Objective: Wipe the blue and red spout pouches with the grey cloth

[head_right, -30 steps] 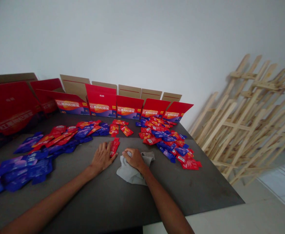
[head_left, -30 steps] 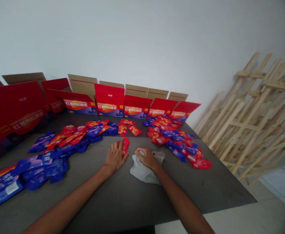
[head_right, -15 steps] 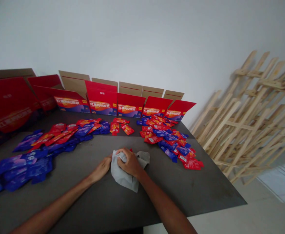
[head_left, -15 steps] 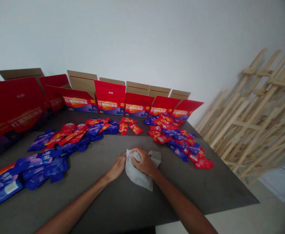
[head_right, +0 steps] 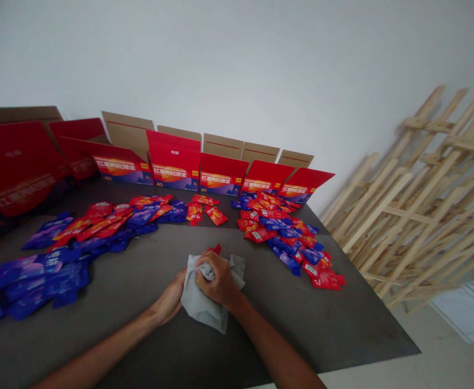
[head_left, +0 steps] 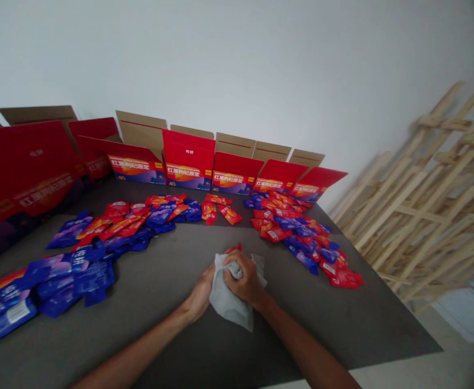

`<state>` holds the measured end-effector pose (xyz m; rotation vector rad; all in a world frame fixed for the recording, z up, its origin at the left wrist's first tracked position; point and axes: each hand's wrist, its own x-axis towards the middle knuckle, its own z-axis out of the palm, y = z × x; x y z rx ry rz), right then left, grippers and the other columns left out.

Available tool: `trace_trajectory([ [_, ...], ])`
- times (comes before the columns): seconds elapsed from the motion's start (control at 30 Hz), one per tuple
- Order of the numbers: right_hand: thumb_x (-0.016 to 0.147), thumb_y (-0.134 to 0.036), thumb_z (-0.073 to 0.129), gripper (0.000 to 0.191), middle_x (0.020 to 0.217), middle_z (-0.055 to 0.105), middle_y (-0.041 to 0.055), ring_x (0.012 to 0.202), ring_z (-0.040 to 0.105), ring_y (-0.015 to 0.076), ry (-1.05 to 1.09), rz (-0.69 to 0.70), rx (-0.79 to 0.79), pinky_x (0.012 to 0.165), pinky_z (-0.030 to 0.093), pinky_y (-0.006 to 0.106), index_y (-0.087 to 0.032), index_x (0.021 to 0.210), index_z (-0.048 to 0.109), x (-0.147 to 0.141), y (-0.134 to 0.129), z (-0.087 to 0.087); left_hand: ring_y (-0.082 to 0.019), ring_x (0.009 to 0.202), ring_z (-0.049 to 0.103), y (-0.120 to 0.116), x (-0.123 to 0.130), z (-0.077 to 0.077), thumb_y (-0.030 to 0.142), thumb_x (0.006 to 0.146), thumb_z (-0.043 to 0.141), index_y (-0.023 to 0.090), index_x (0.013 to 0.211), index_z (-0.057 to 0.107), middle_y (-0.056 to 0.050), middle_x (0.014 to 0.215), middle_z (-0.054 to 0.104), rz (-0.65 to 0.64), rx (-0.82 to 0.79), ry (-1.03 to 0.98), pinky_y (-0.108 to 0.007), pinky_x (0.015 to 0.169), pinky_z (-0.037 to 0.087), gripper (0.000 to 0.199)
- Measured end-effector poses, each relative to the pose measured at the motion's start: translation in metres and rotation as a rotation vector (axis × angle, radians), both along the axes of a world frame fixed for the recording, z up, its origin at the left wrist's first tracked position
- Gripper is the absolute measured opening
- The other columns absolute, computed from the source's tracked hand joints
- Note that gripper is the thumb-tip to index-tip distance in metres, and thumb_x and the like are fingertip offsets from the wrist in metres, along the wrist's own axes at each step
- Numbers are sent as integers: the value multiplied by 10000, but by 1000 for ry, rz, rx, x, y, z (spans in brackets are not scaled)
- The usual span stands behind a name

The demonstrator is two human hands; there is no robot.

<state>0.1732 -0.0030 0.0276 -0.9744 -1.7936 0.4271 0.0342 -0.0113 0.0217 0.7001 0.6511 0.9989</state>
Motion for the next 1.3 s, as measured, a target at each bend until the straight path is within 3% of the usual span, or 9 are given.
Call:
trace_trajectory([
  [0.1, 781, -175, 532, 193, 962, 662, 31, 919, 640, 184, -112, 118, -81, 859, 486, 284, -241, 956, 579, 2, -1, 3, -275, 1173, 614, 5, 0, 0, 460, 884, 590, 183, 1336, 573, -88, 1206, 707, 98, -25, -66, -392, 1048, 419, 531],
  [0.23, 790, -158, 546, 248, 1000, 668, 19, 935, 645, 175, -262, 228, -122, 856, 484, 267, -249, 1015, 599, 0, -4, 2, -284, 1161, 624, 11, -3, 0, 518, 900, 542, 154, 1324, 580, -105, 1173, 718, 104, -111, -130, -402, 1049, 425, 560],
  [0.37, 810, -148, 556, 245, 1031, 665, 24, 947, 644, 181, -320, 118, -118, 849, 485, 271, -250, 1028, 603, -1, -2, 0, -284, 1162, 626, 11, -3, -3, 459, 912, 540, 157, 1326, 578, -96, 1164, 724, 84, -128, -152, -407, 1048, 427, 514],
  [0.63, 847, -137, 513, 209, 992, 649, 50, 932, 633, 205, -182, -237, -90, 869, 481, 307, -226, 1021, 589, 20, 14, 1, -279, 1176, 620, 12, 1, -5, 416, 896, 583, 176, 1349, 570, -97, 1200, 713, 24, -32, -129, -396, 1062, 412, 513],
  [0.73, 860, -151, 523, 197, 998, 657, 46, 939, 638, 204, -167, -224, -94, 885, 476, 309, -229, 1028, 591, 21, 14, 3, -274, 1186, 614, 13, 1, -6, 405, 896, 587, 180, 1341, 578, -95, 1207, 710, 27, -24, -133, -400, 1075, 401, 499],
  [0.97, 845, -152, 561, 243, 1056, 673, 26, 967, 650, 188, -360, 44, -113, 853, 484, 281, -260, 1057, 610, 0, -2, 2, -268, 1200, 606, 16, 0, -10, 408, 882, 615, 163, 1306, 603, -102, 1195, 715, 104, -36, -123, -389, 1094, 383, 490],
  [1.3, 857, -136, 551, 214, 992, 664, 40, 901, 649, 203, -311, -201, -86, 839, 493, 302, -239, 1035, 612, 21, 14, 2, -284, 1247, 569, 11, 4, 3, 433, 867, 634, 190, 1343, 578, -100, 1282, 671, 89, 0, -88, -388, 1086, 402, 537],
])
